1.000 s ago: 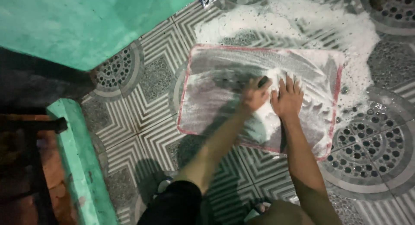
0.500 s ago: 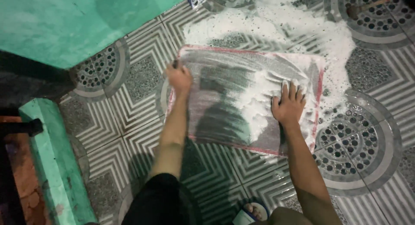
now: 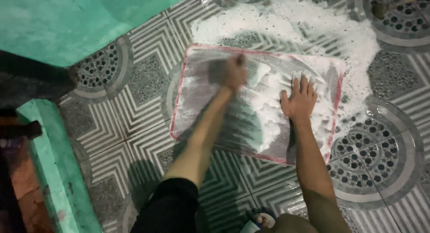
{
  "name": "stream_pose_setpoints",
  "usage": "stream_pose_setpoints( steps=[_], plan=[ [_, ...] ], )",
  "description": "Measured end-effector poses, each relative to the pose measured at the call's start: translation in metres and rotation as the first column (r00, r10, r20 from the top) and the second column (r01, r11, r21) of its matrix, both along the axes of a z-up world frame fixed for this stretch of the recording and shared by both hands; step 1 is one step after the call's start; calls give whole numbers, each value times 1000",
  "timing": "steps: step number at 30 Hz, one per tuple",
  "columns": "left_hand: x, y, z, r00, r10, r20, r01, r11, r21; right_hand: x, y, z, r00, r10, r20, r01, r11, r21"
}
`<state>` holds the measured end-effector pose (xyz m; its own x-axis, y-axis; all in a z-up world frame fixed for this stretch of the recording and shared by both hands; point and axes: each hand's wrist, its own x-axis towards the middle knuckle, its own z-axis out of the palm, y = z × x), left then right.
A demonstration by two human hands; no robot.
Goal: Manually scrub and wash a floor mat with soap and a brush on a tiled floor.
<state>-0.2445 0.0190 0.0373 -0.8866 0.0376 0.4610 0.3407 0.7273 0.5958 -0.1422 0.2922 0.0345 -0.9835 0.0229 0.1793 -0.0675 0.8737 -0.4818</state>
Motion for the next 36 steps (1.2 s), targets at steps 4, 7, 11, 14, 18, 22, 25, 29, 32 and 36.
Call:
stream_pose_setpoints(
  steps=[4,7,11,14,18,22,25,29,32,36],
  plan=[
    [-16,-120,-9,962,254,-102,-266,955,-132,2,0,-6,999,-17,30,16,999,30],
    [10,-157,31,923,375,-89,-385,888,-251,0,3,-6,1000,-20,7,20,999,46],
    [4,-151,13,857,465,-222,-515,760,-396,2,-5,4,998,-40,45,38,998,44],
    [-11,-85,-18,857,481,-184,-515,806,-290,1,-9,8,996,-57,69,54,998,42],
    [15,65,-28,900,409,-153,-431,887,-166,2,0,-7,991,-48,127,45,999,27],
    [33,117,3,990,30,-141,-70,955,-288,0,5,-5,996,-40,79,39,999,9],
    [31,79,35,995,28,94,-17,993,-114,10,12,-11,998,-29,63,27,999,22],
    [1,-32,28,904,52,-425,-342,684,-644,21,25,-6,996,-53,75,51,998,30],
    [-20,-128,3,924,351,-149,-381,835,-396,21,34,-17,999,-40,28,38,998,48],
    [-5,-148,28,841,541,-24,-507,771,-386,4,23,0,997,-60,-41,62,996,60]
  ],
)
